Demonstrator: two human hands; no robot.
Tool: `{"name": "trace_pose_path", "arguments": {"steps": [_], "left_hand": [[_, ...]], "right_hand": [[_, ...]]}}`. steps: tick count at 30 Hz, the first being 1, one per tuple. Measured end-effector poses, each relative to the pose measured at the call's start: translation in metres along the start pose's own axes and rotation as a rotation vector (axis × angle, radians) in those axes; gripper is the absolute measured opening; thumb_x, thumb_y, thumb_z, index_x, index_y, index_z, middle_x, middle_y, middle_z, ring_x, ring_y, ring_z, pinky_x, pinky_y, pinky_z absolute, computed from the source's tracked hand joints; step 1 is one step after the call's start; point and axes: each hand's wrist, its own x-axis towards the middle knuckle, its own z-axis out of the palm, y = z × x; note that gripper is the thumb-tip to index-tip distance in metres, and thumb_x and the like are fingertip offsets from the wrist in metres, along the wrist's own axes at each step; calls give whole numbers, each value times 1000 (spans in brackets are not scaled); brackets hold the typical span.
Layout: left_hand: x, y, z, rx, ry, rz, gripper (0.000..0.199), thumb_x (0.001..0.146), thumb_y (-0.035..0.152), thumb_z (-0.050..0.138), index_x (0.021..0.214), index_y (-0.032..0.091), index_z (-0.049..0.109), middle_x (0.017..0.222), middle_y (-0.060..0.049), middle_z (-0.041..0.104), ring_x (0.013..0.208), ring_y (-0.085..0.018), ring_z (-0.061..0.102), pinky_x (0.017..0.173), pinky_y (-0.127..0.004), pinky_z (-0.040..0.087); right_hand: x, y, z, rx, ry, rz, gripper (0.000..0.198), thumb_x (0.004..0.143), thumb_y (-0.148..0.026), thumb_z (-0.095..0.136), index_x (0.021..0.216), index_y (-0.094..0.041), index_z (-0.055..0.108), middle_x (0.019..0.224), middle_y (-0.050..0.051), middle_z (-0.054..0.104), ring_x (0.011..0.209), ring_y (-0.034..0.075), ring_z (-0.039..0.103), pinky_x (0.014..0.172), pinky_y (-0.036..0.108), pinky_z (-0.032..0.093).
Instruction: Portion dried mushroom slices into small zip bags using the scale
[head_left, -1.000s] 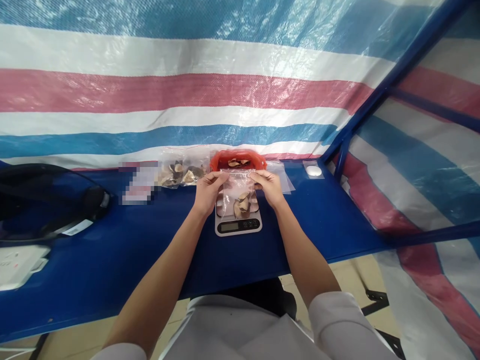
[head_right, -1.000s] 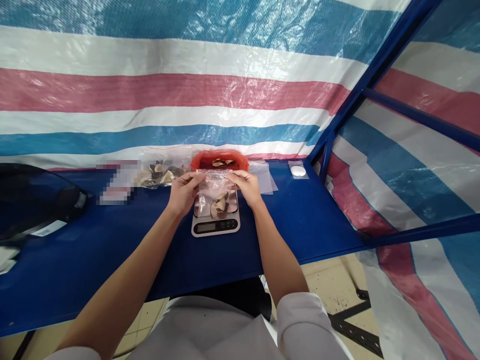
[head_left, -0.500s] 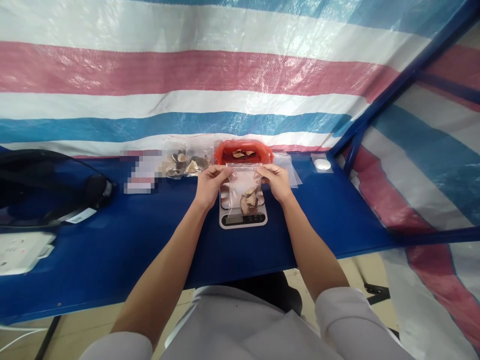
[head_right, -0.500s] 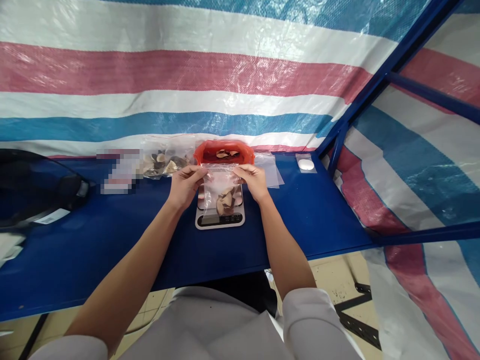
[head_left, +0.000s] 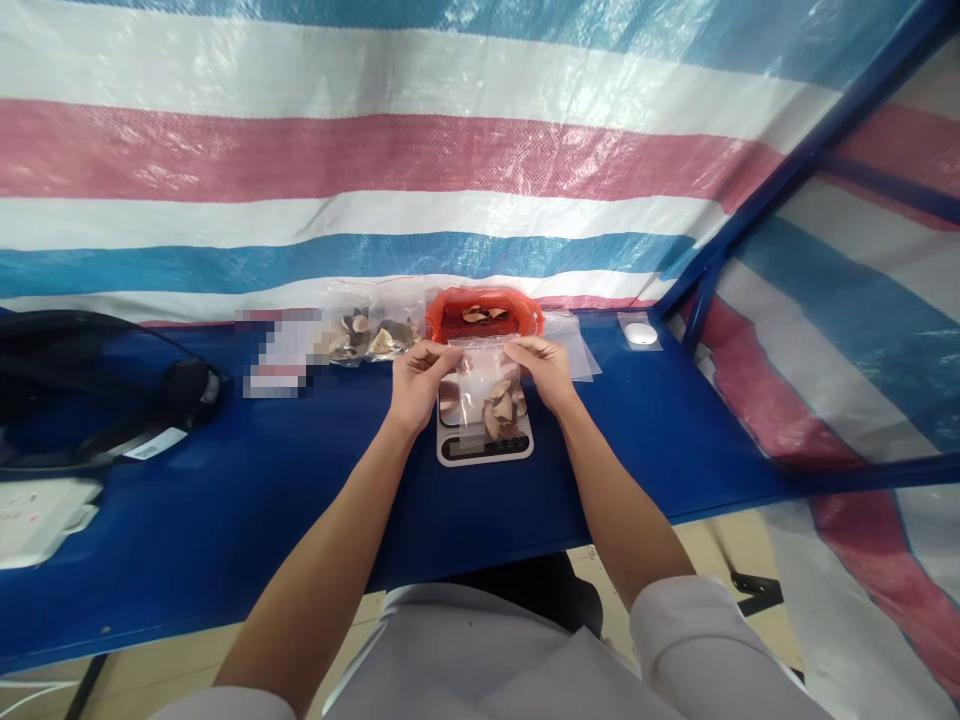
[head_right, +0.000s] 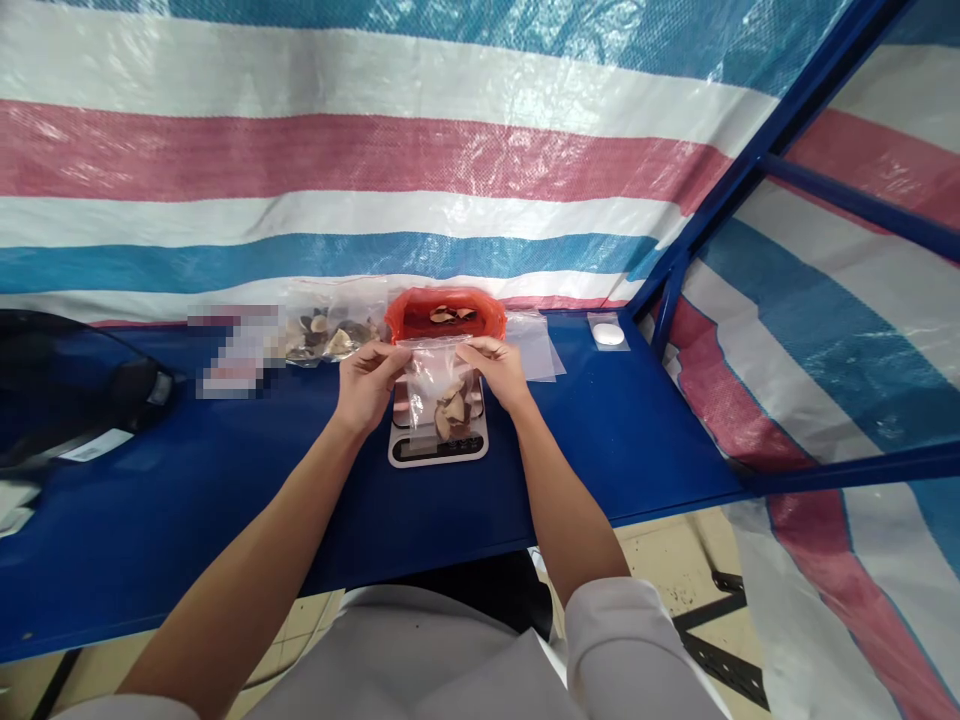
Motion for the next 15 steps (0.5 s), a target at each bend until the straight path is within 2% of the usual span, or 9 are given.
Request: {"name": "trace_pose_path", "arguments": {"steps": [7, 15], "left_hand": [[0, 1, 2, 50, 21, -44, 28, 65, 44, 88, 70, 19, 76, 67, -2, 73, 61, -15, 63, 66, -29, 53], [-2, 4, 3, 122, 8, 14, 26, 65, 42, 89, 64, 20, 75, 65, -2, 72, 60, -15, 63, 64, -28, 52]], "right_hand": [[-2, -2, 2, -9, 36, -27, 38, 57, -56, 87, 70, -22, 75, 66, 0, 74, 65, 18, 70, 62, 32, 61], [-4, -2, 2, -45, -39, -53, 36, 63, -56, 84, 69, -22, 75, 70, 1, 74, 65, 16, 69, 61, 29, 59]]}}
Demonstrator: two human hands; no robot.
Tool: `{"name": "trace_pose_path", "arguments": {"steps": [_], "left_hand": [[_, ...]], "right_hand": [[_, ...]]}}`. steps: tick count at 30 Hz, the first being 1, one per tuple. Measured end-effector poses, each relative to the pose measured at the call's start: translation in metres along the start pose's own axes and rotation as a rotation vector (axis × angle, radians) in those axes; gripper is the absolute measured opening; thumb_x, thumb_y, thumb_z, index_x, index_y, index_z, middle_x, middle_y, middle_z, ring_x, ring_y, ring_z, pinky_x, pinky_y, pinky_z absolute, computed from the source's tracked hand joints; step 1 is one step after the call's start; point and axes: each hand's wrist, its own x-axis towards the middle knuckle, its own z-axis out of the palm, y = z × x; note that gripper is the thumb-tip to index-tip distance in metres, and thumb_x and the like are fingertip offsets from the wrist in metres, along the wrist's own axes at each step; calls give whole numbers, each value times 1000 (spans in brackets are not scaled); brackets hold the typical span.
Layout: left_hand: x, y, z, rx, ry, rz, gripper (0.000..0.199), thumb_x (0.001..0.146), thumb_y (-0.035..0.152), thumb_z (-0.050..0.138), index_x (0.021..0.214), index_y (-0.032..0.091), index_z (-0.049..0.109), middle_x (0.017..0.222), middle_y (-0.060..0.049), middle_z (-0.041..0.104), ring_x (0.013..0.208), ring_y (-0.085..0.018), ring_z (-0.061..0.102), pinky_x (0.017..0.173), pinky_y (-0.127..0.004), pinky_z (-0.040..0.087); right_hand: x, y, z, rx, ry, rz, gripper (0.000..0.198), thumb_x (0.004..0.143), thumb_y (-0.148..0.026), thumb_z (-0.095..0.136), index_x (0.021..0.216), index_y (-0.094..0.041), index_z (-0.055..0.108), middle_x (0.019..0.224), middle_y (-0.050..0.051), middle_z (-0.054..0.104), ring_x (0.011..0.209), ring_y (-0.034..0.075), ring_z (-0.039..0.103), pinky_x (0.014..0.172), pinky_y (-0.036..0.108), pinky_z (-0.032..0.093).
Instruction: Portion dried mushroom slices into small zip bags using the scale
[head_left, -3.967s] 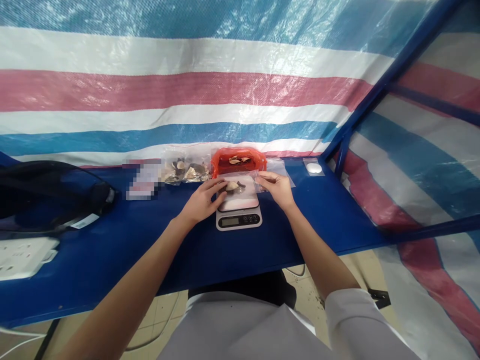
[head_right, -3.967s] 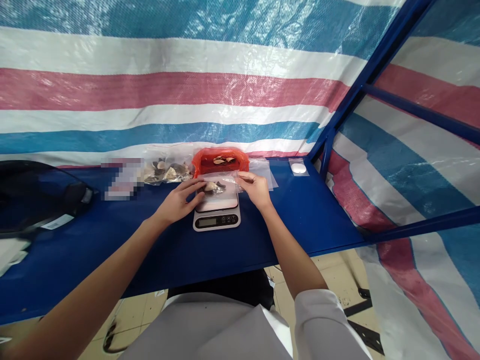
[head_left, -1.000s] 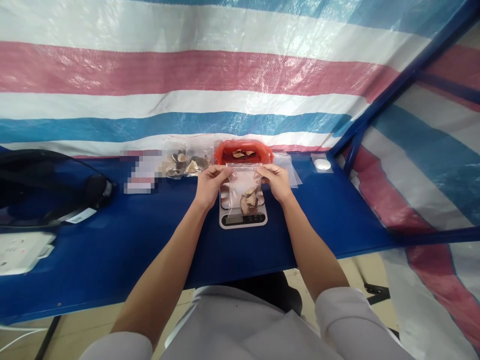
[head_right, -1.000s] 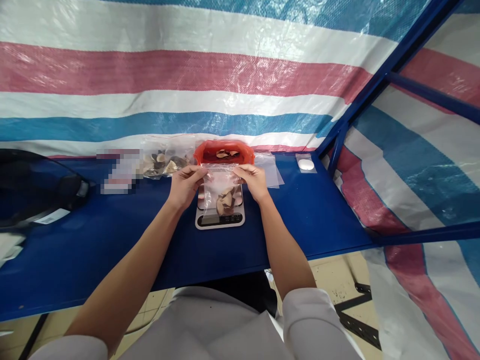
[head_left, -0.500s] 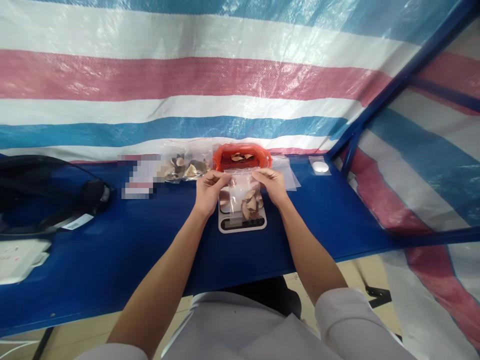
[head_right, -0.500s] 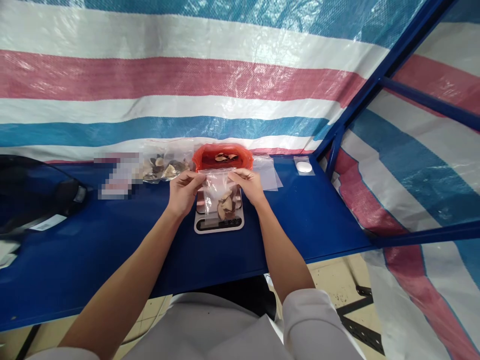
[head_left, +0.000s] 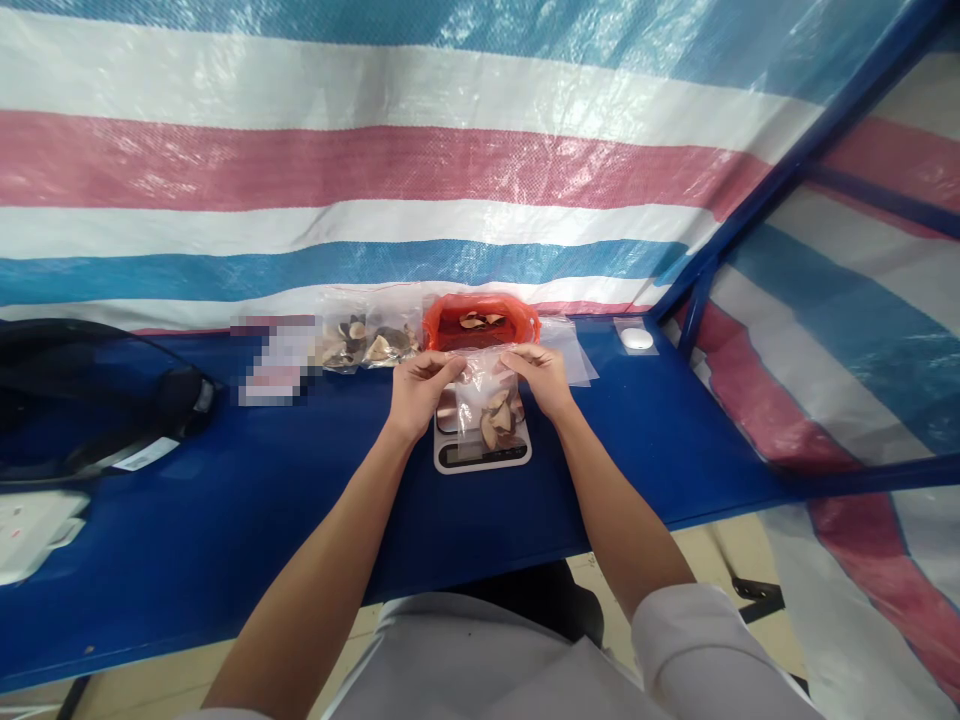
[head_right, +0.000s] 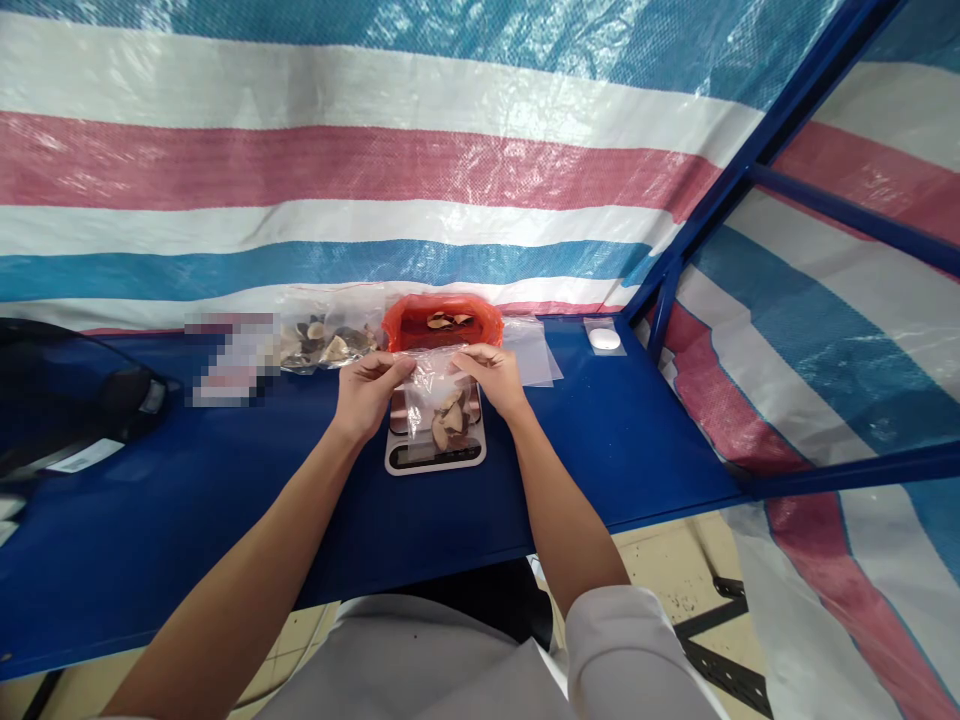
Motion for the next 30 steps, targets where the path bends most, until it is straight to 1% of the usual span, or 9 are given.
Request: {"name": "trace_pose_path", "arguments": {"steps": [4, 9, 12, 15, 18, 22, 26, 30], "left_hand": [[0, -1, -1, 38, 5, -1, 27, 63, 44, 89, 65, 20, 76, 67, -3, 73, 62, -16, 65, 66, -29, 53], [1, 0, -1, 74, 4, -13, 28, 64, 45, 89, 65, 19, 77, 66, -3, 74, 61, -17, 64, 65, -29, 53], [2, 2, 0, 94, -34, -30, 28, 65, 46, 88, 67, 19, 79, 68, -4, 75, 62, -17, 65, 64, -29, 53], [5, 5, 2, 114, -64, -42, 29, 64, 46, 89, 67, 19, 79, 67, -4, 75, 60, -17, 64, 62, -29, 52], [9, 9, 6, 113, -100, -21, 28, 65, 45, 88, 63, 20, 77, 64, -4, 73, 59, -17, 64, 63, -30, 53], [15, 11, 10, 115, -140, 14, 26, 65, 42, 88, 61, 20, 76, 63, -5, 73, 60, -18, 65, 65, -32, 55], [20, 6, 10, 124, -152, 3, 27, 65, 43, 88, 62, 19, 76, 63, -5, 73, 60, -18, 66, 65, -31, 55], [22, 4, 8, 171, -171, -13, 26, 65, 42, 88, 70, 18, 79, 67, -4, 76, 62, -18, 67, 65, -29, 54]], "right_hand": [[-2, -3, 3, -32, -8, -3, 38, 64, -58, 83, 66, -22, 73, 70, 1, 73, 65, 16, 67, 61, 29, 59], [0, 0, 3, -12, 21, 1, 39, 61, -59, 84, 70, -22, 76, 68, 0, 73, 64, 17, 68, 60, 32, 60], [1, 0, 2, -2, 31, -2, 38, 59, -58, 85, 70, -23, 77, 66, 1, 73, 63, 18, 69, 62, 34, 61], [0, -2, 2, 5, 41, -7, 38, 59, -57, 85, 69, -22, 76, 65, 1, 73, 62, 18, 69, 62, 34, 61], [0, -5, 3, 18, 41, -5, 38, 61, -58, 84, 72, -23, 75, 67, 0, 73, 63, 17, 69, 59, 31, 60], [0, -6, 4, 50, 54, -18, 38, 60, -56, 86, 76, -23, 76, 68, -1, 72, 62, 16, 68, 53, 28, 57], [0, -4, 4, 23, 63, -36, 34, 65, -53, 84, 76, -22, 77, 65, -1, 72, 59, 16, 67, 55, 29, 58], [2, -2, 3, -25, 39, -48, 34, 68, -53, 81, 76, -21, 78, 66, 0, 74, 60, 16, 69, 56, 29, 58]]}}
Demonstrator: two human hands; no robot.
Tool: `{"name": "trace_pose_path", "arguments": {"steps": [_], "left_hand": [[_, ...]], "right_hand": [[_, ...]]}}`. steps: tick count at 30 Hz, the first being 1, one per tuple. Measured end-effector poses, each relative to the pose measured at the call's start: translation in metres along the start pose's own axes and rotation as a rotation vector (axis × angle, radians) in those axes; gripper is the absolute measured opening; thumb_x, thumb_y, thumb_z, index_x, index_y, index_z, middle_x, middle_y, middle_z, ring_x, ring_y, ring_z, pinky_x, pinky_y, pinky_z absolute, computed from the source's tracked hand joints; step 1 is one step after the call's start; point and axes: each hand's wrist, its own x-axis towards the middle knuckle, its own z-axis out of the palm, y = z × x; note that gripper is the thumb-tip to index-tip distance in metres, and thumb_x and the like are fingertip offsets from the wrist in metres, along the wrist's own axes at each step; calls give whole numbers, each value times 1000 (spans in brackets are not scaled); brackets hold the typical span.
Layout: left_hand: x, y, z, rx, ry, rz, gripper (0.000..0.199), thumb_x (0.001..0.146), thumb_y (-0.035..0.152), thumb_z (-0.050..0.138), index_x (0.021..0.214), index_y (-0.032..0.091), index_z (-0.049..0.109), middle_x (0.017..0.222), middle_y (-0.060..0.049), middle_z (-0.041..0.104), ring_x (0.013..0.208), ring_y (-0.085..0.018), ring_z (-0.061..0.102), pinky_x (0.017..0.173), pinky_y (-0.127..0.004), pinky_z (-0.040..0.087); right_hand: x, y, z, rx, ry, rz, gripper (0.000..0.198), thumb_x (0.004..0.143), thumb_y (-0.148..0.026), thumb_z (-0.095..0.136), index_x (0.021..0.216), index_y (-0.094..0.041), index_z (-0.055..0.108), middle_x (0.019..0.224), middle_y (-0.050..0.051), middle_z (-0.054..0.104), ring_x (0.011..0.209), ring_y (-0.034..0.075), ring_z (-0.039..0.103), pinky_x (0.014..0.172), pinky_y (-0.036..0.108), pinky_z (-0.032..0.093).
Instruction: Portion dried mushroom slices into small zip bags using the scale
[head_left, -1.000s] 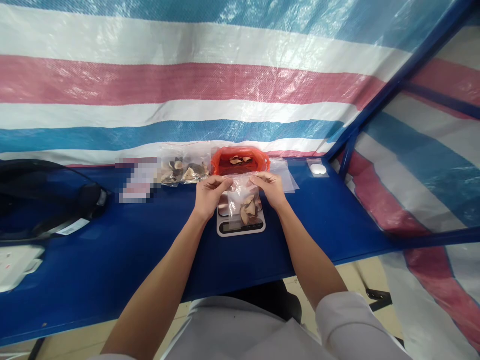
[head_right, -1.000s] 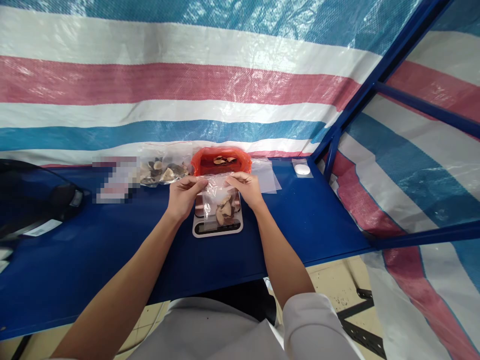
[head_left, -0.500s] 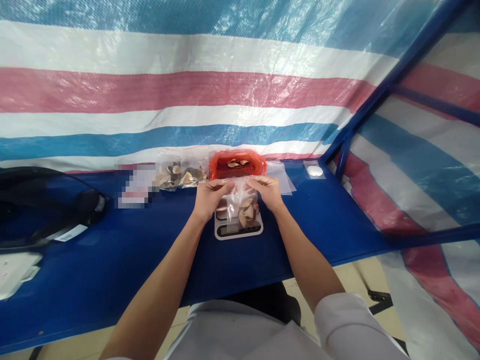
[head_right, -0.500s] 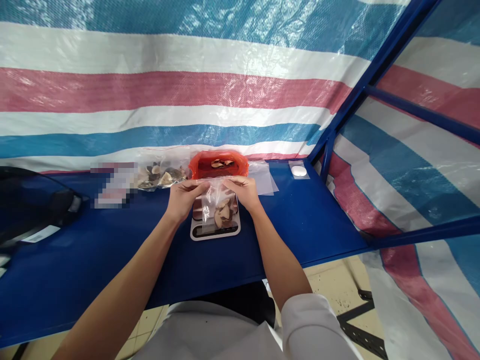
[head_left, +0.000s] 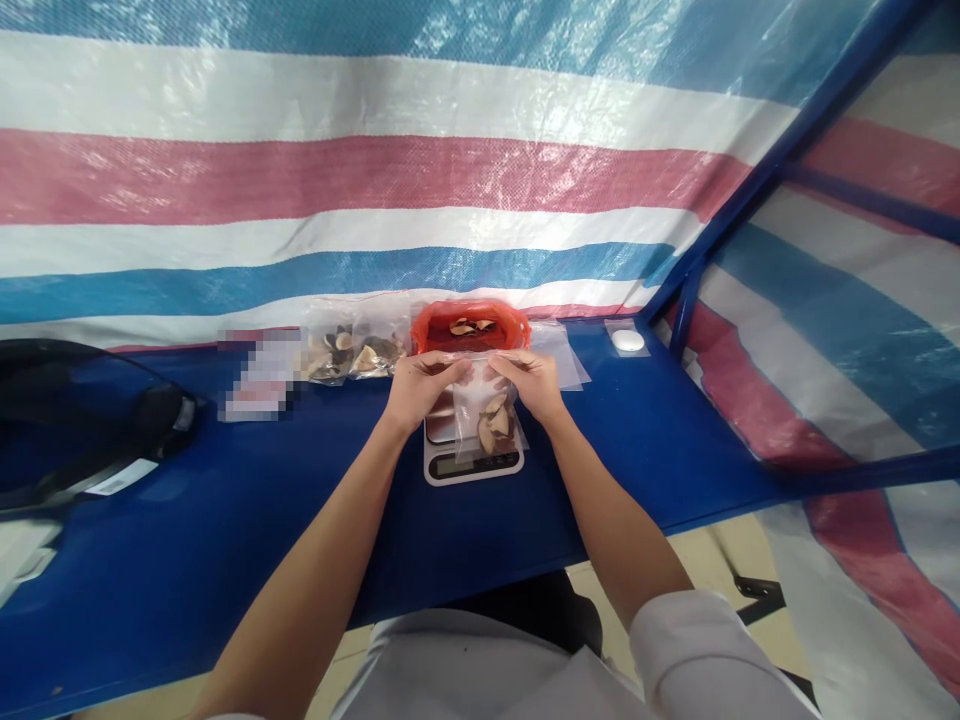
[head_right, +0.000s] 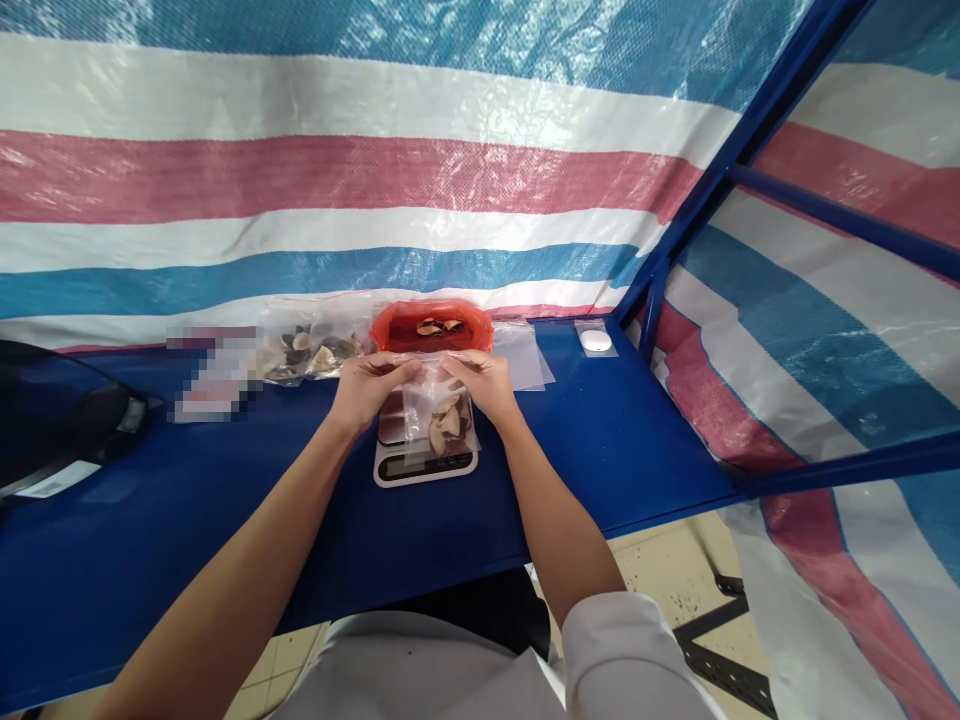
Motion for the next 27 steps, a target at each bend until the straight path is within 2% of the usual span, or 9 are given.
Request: {"name": "trace_pose_path", "arguments": {"steps": [4, 10, 16, 21, 27], "left_hand": [[3, 2, -1, 79, -36, 36, 23, 69, 39, 84, 73, 17, 80, 69, -4, 76, 63, -17, 67, 66, -27, 54], [6, -5, -4, 68, -41, 19, 27, 69, 42, 83, 72, 16, 79, 67, -5, 76, 61, -16, 67, 64, -26, 54], [4, -3, -2, 62, -35, -18, 43, 62, 53, 87, 80, 14, 81, 69, -7, 77, 60, -18, 68, 61, -28, 56], [1, 2, 2, 75, -40, 6, 41, 64, 52, 85, 78, 14, 81, 70, -7, 77, 60, -18, 68, 61, -29, 57], [1, 3, 0, 74, -35, -4, 41, 62, 52, 87, 77, 14, 80, 67, -7, 76, 58, -17, 66, 61, -29, 55]], "right_hand": [[2, 2, -2, -25, -8, 0, 39, 67, -57, 81, 80, -20, 79, 69, 1, 75, 64, 18, 70, 56, 30, 58], [5, 5, -7, -65, -40, -36, 37, 69, -57, 80, 76, -21, 77, 73, 3, 77, 73, 21, 72, 70, 35, 60], [4, 5, -4, -91, -23, -73, 32, 70, -53, 80, 72, -21, 78, 70, 3, 76, 66, 19, 69, 66, 33, 58], [2, 4, -4, -96, -49, -94, 27, 71, -48, 80, 74, -21, 79, 73, 3, 77, 67, 19, 70, 67, 32, 58], [3, 4, -10, -114, -49, -79, 30, 76, -51, 76, 73, -21, 78, 71, 3, 76, 64, 17, 67, 58, 28, 54]]}}
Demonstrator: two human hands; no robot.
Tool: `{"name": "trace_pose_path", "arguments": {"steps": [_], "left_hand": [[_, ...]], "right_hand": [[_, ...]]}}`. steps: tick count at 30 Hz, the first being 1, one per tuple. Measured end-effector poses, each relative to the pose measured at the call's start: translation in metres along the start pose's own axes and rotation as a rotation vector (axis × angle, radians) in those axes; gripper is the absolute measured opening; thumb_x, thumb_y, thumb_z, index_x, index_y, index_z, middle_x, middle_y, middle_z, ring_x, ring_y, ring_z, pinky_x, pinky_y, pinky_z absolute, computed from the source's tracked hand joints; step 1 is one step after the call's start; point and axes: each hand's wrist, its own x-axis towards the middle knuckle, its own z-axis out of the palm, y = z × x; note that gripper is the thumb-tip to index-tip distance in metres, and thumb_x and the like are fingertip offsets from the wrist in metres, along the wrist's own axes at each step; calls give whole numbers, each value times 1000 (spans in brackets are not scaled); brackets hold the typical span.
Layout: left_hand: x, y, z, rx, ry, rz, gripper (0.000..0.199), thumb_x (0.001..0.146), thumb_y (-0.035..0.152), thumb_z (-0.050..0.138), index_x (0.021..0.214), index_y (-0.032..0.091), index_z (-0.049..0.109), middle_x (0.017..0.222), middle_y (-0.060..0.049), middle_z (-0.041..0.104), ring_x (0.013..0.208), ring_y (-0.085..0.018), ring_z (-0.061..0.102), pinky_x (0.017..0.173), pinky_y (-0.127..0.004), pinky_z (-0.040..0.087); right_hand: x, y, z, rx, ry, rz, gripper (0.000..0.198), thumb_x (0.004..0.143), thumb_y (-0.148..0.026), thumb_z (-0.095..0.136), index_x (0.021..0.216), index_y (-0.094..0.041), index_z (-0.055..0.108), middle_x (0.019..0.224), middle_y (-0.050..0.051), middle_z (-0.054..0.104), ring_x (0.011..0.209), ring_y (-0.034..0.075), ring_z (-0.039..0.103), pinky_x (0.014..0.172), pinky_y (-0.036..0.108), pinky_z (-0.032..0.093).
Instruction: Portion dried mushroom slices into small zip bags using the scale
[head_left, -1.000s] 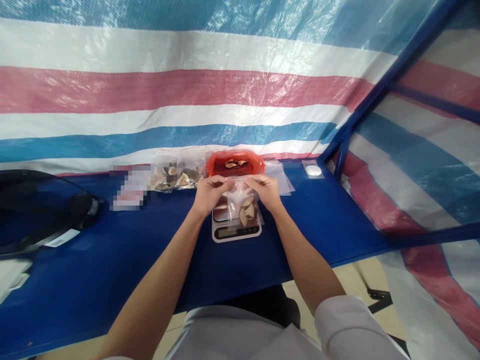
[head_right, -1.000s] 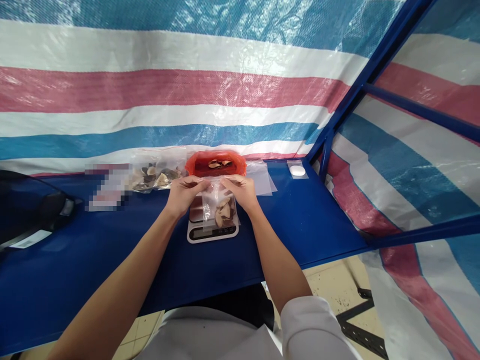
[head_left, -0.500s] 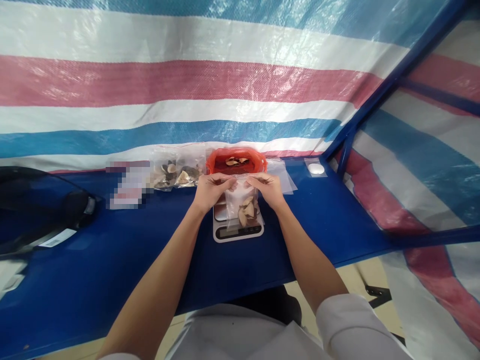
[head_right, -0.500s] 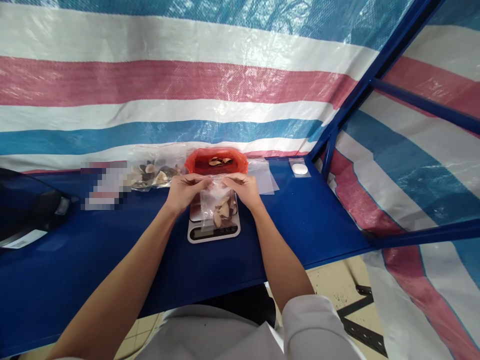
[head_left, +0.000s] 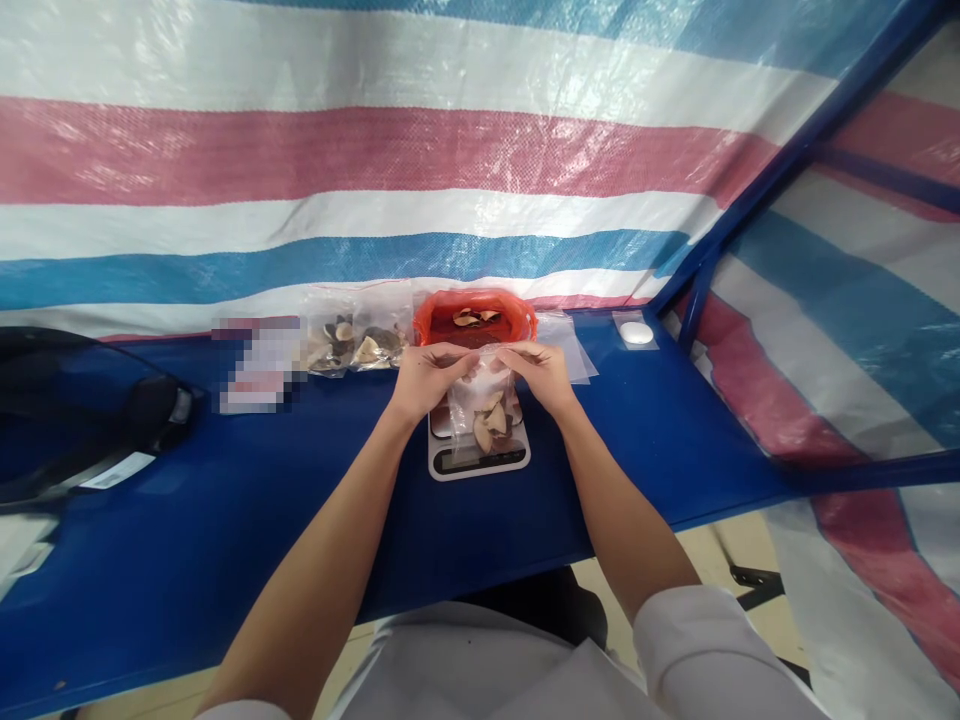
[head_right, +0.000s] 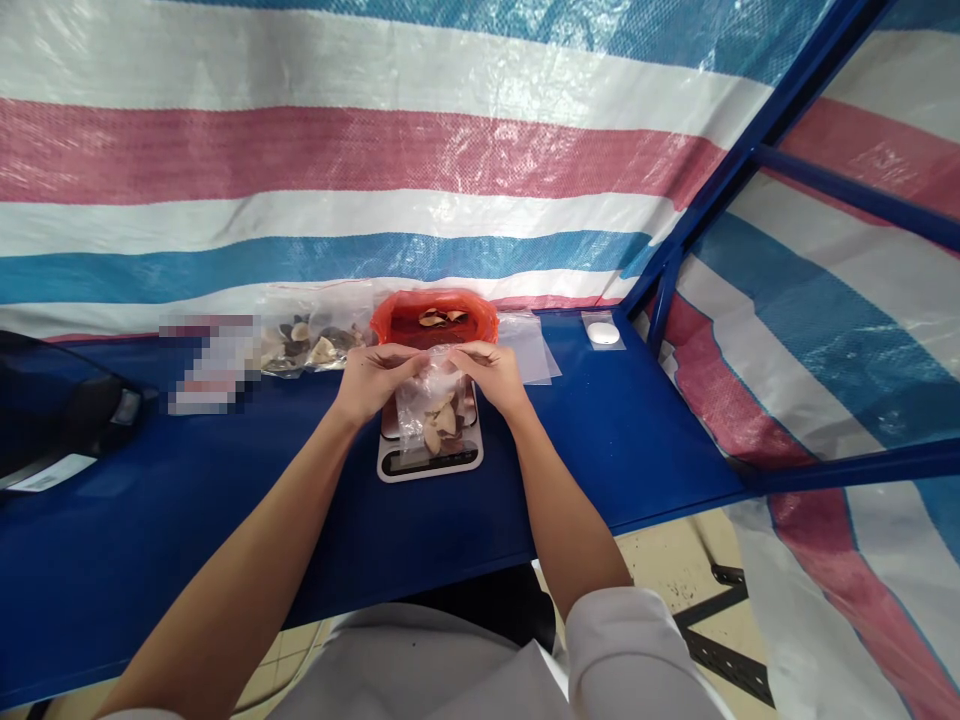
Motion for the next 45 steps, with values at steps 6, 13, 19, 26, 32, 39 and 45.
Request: {"name": "trace_pose_path", "arguments": {"steps": [6, 13, 19, 26, 32, 39, 45], "left_hand": [[0, 1, 1, -32, -17, -19, 41, 59, 50, 90, 75, 14, 80, 67, -6, 75, 57, -16, 64, 60, -27, 53], [1, -4, 2, 6, 3, 10, 41, 62, 52, 88, 72, 14, 79, 60, -5, 71, 56, -15, 61, 57, -26, 49], [2, -5, -6, 11, 7, -15, 42, 61, 52, 89, 76, 14, 80, 69, -7, 75, 60, -17, 65, 61, -28, 53], [-1, 0, -3, 68, -29, 12, 40, 65, 53, 86, 73, 15, 79, 67, -6, 75, 58, -17, 66, 59, -28, 53], [0, -5, -7, 8, -15, -27, 41, 63, 53, 87, 74, 15, 79, 71, -8, 77, 59, -17, 66, 60, -28, 54], [0, -8, -8, -8, 0, -28, 38, 62, 50, 89, 74, 15, 80, 66, -6, 75, 57, -15, 65, 59, -26, 52], [-2, -7, -10, -56, -18, -84, 37, 68, 53, 84, 71, 16, 79, 67, -6, 74, 56, -15, 63, 54, -26, 51]], "right_hand": [[-1, 0, 2, -46, -1, -39, 32, 77, -53, 76, 75, -21, 81, 73, 2, 77, 64, 17, 67, 60, 30, 58], [-1, 7, 4, -89, 20, -79, 24, 76, -44, 77, 82, -21, 83, 80, 2, 80, 75, 20, 72, 67, 31, 60], [-2, 2, 6, -53, 29, -48, 23, 78, -43, 74, 79, -20, 79, 75, 3, 78, 70, 18, 72, 69, 31, 60], [-2, 6, 10, -89, -1, -29, 26, 75, -47, 76, 81, -22, 77, 81, 4, 79, 80, 21, 74, 75, 33, 59], [-1, 9, 9, -78, 28, -1, 31, 75, -51, 76, 80, -21, 75, 73, 3, 76, 70, 19, 71, 68, 32, 58], [-3, 2, 14, -69, 11, -7, 27, 74, -47, 76, 77, -20, 74, 77, 4, 76, 74, 19, 71, 72, 32, 58], [-1, -2, 10, -33, 0, 54, 35, 73, -56, 77, 72, -21, 75, 69, 2, 73, 63, 17, 67, 56, 29, 57]]}}
